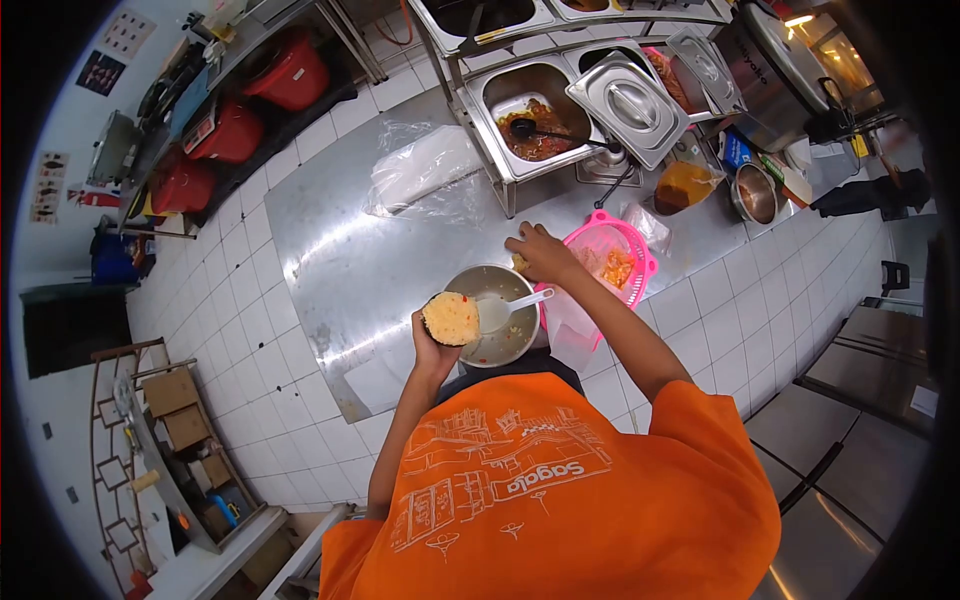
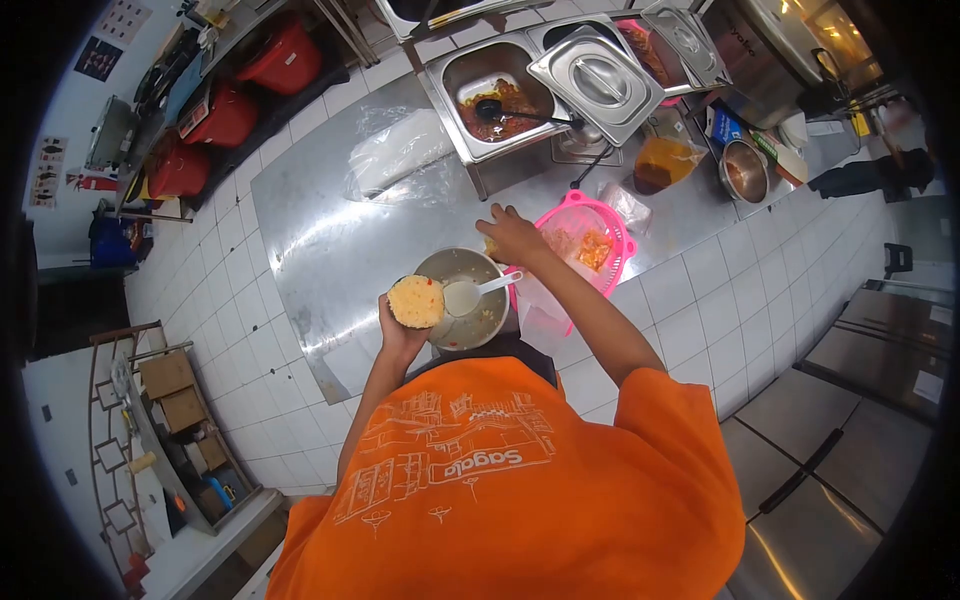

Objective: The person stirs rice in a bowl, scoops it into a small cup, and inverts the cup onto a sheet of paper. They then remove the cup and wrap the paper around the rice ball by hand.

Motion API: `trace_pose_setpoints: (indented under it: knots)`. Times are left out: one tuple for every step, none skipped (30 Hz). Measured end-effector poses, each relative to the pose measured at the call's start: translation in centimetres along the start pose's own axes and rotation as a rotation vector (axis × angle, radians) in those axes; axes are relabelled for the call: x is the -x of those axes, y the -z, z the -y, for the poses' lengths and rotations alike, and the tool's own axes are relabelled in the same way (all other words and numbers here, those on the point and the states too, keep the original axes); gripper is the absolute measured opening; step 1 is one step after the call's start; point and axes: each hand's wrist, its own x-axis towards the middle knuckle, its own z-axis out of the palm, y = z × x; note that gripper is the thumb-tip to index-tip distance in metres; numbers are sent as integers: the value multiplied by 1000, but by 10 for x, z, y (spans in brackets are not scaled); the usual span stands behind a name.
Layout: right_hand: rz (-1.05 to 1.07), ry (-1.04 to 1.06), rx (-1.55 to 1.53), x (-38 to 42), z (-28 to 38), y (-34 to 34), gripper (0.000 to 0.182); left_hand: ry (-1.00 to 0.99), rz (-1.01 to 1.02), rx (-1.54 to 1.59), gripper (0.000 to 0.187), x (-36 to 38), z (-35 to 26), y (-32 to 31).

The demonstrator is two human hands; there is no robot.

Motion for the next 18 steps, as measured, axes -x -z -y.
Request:
trace_pose_setpoints:
  knots:
    - [-14,-17,17,-1,4,-7,37,-1,-2,-3,57,1,-1,-1]
    - [-26,-35,32,-2,7,-14,35,-2,-5,-5,57,3,-2,-2]
    - [-6,-10,4,-4,5,-20,34,-7,-5,-9,56,4,-3,-2]
    - [16,14,-25,-6,3,-26,33,-10,-5,-11,56,4,-3,-2]
    - [41,37,-53,-6,0,-32,32,-12,-6,-12,56,6,-3,-2]
    - [68,68,-56,-7,1,-30,28,-15,-12,-24,56,7,-4,-2]
    - [97,99,-59,-8,2,-28,24,-17,-20,-34,56,8,-7,-2]
    - [126,129,-64,-9,3,-27,20,-19,-28,-44,56,9,-8,-2]
    - [86,148,-69,-10,0,-31,18,-33,-26,-42,56,10,-10,1]
    - [43,168,-73,-11,-5,-34,15,-50,-22,-40,56,10,-11,2]
    - [0,188,-75,-12,-11,-35,13,-67,-15,-39,56,11,-14,3]
    - [3,147,-106,-12,-16,-30,14,-79,-8,-32,56,11,-16,7]
    - [6,107,-137,-12,-21,-26,14,-90,-2,-26,56,12,-17,10]
    - [10,67,-168,-11,-25,-23,15,-101,4,-19,56,12,-19,14]
    - [-12,4,-295,-7,-20,-9,16,-101,-5,-4,56,14,-21,18]
    - [-59,-13,-322,-3,-8,8,16,-103,-14,12,56,14,-23,21]
    - [-104,-31,-349,3,8,26,16,-104,-24,29,56,15,-24,24]
    - [-148,-51,-378,9,24,41,16,-108,-25,37,56,17,-26,26]
